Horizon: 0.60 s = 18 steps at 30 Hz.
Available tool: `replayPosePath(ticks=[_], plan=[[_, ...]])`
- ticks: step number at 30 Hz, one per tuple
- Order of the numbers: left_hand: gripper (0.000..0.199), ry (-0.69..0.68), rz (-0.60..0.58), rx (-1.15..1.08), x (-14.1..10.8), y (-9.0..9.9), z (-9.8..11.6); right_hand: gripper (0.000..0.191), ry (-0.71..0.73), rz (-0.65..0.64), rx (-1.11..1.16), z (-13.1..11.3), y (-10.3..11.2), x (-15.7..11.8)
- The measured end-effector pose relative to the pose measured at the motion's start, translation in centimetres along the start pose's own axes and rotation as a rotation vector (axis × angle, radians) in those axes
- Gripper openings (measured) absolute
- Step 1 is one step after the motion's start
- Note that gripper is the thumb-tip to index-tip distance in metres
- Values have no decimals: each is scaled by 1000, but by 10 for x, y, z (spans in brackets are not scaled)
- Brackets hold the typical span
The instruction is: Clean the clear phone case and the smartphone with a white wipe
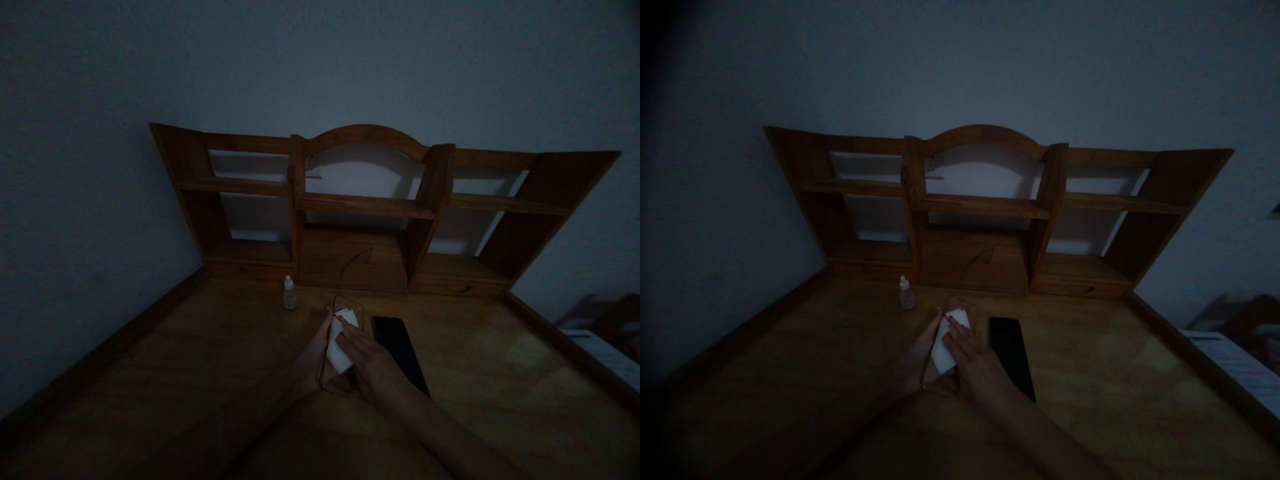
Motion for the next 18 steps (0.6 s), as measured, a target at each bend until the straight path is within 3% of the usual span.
replayPosePath(ticks=[5, 10, 12, 16, 18], plan=[[65, 73, 12, -33, -3, 3, -10, 75, -53, 42, 34, 15, 2, 0], [57, 1, 29, -41, -5, 4, -6, 74, -81, 43, 147, 16, 6, -1], [55, -13, 33, -7, -6, 5, -3, 68, -191, 121, 201, 26, 14, -3], [66, 32, 90, -12, -9, 3, -1, 41, -627, 425, 139, 69, 42, -16], [65, 50, 73, -19, -11, -1, -1, 38, -784, 567, 81, 85, 53, -22]])
Point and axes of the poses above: each hand's wrist, its own x-axis towards the middle knuckle, its own y-axis out of the back of the hand, z = x × y, the point moved 4 cm from there along x, towards the middle knuckle, and after that the axes turned 11 degrees about -x, right-handed, at the moved point
